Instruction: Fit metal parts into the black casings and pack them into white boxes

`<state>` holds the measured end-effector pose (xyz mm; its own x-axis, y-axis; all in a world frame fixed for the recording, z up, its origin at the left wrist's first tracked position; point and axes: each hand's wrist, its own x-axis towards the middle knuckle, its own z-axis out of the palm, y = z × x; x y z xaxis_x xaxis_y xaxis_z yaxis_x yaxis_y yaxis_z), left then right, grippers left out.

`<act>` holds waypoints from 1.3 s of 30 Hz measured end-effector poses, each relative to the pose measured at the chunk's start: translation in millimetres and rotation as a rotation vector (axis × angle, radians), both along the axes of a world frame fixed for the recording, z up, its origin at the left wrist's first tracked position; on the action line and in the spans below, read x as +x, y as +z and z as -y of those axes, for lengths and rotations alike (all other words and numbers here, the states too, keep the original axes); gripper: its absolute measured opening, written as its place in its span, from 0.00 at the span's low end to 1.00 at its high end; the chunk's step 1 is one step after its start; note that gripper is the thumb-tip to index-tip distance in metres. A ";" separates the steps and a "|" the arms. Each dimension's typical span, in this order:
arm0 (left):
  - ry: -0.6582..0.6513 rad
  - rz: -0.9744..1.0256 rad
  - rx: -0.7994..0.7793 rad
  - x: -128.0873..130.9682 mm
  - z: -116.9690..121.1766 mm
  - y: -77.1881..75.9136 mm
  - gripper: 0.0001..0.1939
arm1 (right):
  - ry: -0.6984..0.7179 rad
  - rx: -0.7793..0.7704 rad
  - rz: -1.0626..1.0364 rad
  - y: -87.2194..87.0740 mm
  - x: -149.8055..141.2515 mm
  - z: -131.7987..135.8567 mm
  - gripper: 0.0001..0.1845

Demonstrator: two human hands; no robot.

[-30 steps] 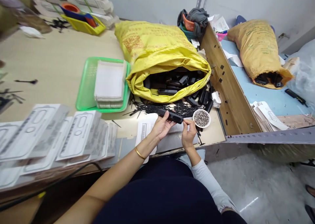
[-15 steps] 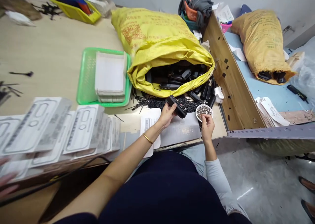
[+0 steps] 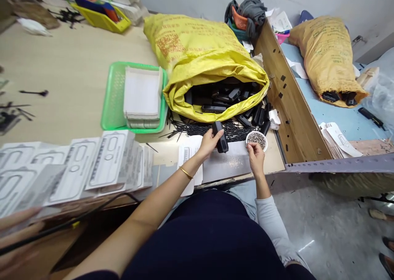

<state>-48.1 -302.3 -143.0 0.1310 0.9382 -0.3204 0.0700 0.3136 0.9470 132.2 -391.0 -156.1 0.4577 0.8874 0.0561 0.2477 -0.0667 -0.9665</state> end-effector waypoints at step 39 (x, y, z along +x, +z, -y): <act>-0.390 0.679 -0.279 -36.0 55.7 35.7 0.51 | 0.533 0.094 -0.266 48.1 -17.0 -56.0 0.13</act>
